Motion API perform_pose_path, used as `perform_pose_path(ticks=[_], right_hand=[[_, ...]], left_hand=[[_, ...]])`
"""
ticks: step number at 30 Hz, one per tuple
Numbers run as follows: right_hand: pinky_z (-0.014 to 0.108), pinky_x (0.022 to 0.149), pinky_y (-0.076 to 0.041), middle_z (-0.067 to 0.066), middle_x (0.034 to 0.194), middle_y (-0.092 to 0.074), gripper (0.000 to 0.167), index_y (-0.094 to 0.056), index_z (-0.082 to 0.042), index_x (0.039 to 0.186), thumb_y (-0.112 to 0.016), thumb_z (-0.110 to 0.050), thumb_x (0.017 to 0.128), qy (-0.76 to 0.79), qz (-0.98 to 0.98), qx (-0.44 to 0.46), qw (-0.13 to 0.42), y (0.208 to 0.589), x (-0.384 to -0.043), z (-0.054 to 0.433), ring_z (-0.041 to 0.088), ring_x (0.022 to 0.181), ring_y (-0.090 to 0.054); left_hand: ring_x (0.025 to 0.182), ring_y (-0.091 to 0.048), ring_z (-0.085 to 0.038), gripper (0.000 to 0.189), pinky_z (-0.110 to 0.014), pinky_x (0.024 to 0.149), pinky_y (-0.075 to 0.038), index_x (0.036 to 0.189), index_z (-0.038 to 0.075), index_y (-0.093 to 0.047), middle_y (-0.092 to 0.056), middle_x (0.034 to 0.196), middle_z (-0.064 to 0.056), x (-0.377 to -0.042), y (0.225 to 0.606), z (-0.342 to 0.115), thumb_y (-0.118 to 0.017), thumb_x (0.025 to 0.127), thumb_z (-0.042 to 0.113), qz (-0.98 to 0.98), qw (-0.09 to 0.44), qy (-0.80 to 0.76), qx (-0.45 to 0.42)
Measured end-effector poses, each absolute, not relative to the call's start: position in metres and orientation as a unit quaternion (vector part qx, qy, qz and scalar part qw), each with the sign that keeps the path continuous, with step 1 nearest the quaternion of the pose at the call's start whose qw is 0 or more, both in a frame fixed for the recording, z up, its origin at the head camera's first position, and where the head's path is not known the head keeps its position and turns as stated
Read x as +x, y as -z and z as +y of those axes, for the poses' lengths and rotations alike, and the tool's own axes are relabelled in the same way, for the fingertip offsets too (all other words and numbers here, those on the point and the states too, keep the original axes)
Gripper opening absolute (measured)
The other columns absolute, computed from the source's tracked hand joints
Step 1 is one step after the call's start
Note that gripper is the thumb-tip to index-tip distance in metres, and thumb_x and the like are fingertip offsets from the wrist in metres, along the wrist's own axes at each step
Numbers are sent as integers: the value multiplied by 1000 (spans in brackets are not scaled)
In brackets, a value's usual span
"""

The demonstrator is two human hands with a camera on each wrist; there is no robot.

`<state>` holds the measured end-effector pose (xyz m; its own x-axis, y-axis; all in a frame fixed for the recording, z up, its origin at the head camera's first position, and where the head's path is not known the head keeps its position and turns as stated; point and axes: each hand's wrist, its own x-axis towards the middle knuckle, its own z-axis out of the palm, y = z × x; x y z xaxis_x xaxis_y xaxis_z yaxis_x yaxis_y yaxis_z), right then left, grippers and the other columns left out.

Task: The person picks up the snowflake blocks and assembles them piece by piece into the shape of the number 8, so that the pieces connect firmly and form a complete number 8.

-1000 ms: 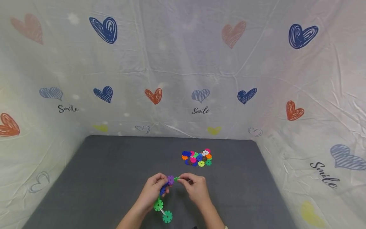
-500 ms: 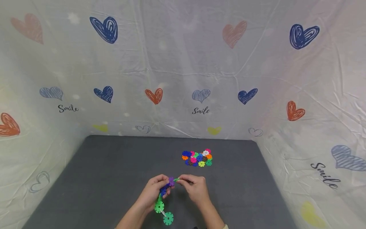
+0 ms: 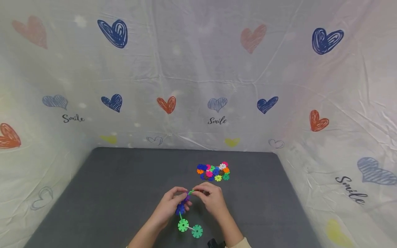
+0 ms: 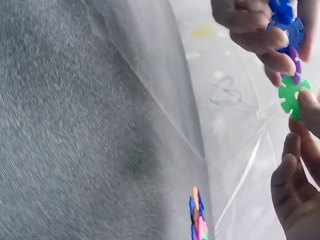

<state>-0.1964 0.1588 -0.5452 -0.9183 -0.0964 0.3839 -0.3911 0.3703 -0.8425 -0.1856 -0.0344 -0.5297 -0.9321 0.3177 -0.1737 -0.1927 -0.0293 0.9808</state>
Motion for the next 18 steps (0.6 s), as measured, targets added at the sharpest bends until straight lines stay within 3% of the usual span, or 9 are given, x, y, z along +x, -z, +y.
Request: perform_pose_path(ticks=[4,7,12,18], right_hand=[[26,73,-57,-2,99,-76,14,-79,-17,102,-78,-20,88,-520,-839,131,89,550,-207,175,10,86,-68],[29,75,-58,1,101,-76,21,-77,-13,109,-79,-18,89,-487,-867,62,85,558,-219,192,13,87,-70],[35,68,-57,6,94,-76,30,-73,-5,118,-76,-18,91,-411,-906,-53,88,578,-243,211,19,82,-71],[33,62,-44,7,79,-62,44,-67,-3,131,-77,-18,91,-344,-934,-67,67,590,-261,216,18,69,-54]], left_hand=[[80,-73,-21,38,-35,76,-60,129,-6,-57,-75,95,-16,-185,529,-35,-58,103,22,656,185,-730,47],[83,-73,-21,36,-35,78,-61,128,-8,-59,-74,99,-18,-185,530,-37,-58,102,18,639,175,-749,24],[82,-72,-18,34,-39,79,-61,127,-8,-57,-73,104,-21,-188,531,-38,-57,103,15,614,154,-774,-17],[85,-71,-20,35,-37,79,-61,132,-6,-53,-72,105,-19,-191,532,-39,-55,102,12,603,142,-783,-46]])
